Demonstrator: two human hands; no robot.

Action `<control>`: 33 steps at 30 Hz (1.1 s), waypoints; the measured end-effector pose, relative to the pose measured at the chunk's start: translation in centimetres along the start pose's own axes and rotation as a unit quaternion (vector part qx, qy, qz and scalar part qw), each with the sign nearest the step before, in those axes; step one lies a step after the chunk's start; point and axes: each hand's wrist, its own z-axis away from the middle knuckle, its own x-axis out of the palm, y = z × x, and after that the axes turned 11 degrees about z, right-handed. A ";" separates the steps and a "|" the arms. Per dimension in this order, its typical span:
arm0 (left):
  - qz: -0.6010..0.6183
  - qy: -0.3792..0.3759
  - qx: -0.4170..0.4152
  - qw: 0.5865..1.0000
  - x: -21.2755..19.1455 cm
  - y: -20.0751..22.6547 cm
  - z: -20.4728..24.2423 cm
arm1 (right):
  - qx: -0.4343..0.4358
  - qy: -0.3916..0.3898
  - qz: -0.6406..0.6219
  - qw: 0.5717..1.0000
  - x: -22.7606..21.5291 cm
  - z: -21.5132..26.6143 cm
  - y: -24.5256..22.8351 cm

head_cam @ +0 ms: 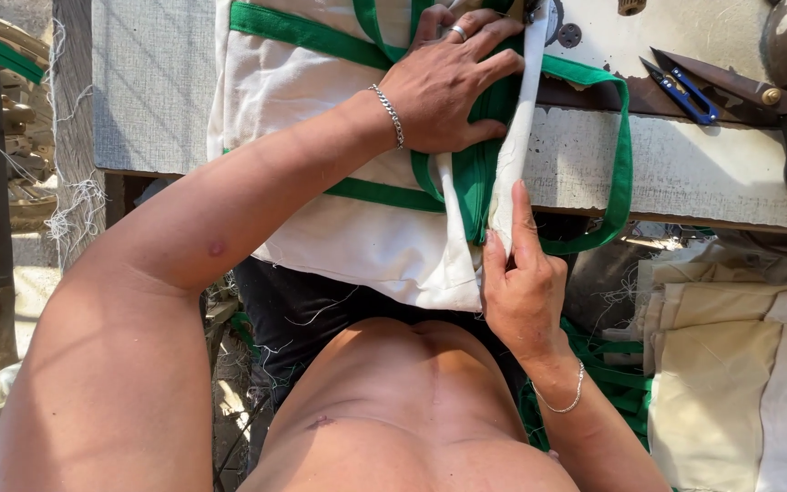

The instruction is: A person is using an industrial sewing machine to attach green straps to a white canvas bag and trimming excess material with scissors.

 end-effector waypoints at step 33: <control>0.005 0.008 0.049 0.999 -0.6 -1.2 -0.2 | 0.001 -0.148 0.016 0.989 -0.4 -0.7 1.3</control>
